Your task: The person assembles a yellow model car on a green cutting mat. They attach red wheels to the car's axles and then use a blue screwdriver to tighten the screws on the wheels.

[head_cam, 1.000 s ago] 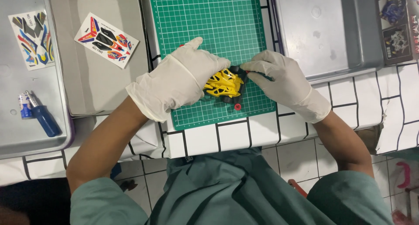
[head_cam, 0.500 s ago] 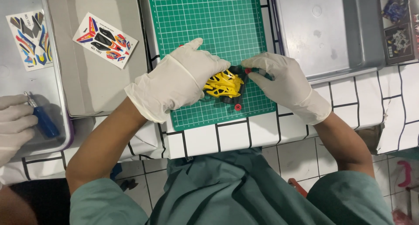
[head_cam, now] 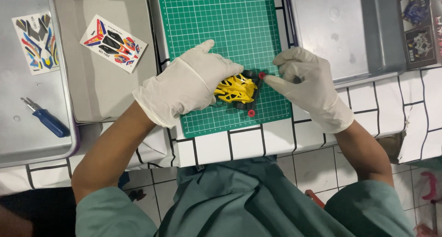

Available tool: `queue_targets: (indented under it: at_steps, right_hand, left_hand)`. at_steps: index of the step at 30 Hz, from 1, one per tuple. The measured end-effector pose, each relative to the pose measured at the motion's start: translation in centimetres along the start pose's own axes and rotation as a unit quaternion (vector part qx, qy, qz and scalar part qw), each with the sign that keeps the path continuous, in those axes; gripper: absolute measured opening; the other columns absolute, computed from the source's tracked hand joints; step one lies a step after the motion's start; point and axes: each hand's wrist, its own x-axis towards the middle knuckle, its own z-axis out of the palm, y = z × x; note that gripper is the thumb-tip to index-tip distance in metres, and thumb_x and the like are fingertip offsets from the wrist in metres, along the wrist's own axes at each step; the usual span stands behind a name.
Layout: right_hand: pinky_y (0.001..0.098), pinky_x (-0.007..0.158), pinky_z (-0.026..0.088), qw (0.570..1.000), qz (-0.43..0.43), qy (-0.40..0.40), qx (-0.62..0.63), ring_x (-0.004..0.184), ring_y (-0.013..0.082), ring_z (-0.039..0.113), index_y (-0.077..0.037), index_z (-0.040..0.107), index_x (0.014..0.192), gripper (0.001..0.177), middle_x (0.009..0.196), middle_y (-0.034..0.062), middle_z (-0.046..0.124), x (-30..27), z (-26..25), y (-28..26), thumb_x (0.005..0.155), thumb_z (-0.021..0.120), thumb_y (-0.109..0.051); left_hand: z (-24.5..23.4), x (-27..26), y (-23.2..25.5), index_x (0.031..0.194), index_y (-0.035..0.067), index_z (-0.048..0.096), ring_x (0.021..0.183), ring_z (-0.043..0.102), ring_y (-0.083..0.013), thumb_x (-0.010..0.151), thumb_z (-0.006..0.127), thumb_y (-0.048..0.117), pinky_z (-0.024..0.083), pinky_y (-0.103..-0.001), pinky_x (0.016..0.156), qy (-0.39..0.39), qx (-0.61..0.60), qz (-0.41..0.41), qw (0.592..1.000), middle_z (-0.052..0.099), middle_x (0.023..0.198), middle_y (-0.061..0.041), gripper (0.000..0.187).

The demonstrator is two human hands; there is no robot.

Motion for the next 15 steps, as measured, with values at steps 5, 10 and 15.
queue_targets:
  at_steps: [5,10,15]
  right_hand:
    - [0.042,0.1,0.062,0.992,0.026,0.12,-0.022,0.105,0.0331,0.071,0.004,0.058,0.089,0.017,0.099,0.0203,0.069,1.1,-4.7,0.0,0.101,0.062,0.015]
    - [0.028,0.07,0.041,0.967,0.173,0.086,-0.167,0.083,0.014,0.05,-0.006,0.053,0.101,0.011,0.093,0.0057,0.053,4.6,-10.6,7.8,0.104,0.06,0.002]
    - [0.0286,0.06,0.017,0.927,0.352,0.104,-0.082,0.08,0.0082,0.024,-0.018,0.023,0.082,0.03,0.082,-0.0061,0.024,8.3,-12.1,13.0,0.064,0.027,0.006]
  left_hand:
    - [-0.4,0.0,0.0,0.145,0.018,0.054,0.123,0.058,-0.0412,0.058,0.09,0.013,0.023,-0.055,0.123,-0.021,-0.004,-0.012,1.0,0.069,0.121,-0.01,0.094]
    - [-1.2,0.3,0.7,0.145,0.011,0.05,0.105,0.065,-0.0358,0.064,0.091,0.03,0.029,-0.054,0.119,0.034,0.024,-0.02,0.999,0.067,0.119,-0.012,0.092]
    - [-1.0,1.1,1.4,0.137,0.008,0.052,0.105,0.067,-0.0337,0.067,0.09,0.052,0.027,-0.052,0.121,0.042,0.086,-0.065,0.993,0.069,0.118,-0.012,0.091]
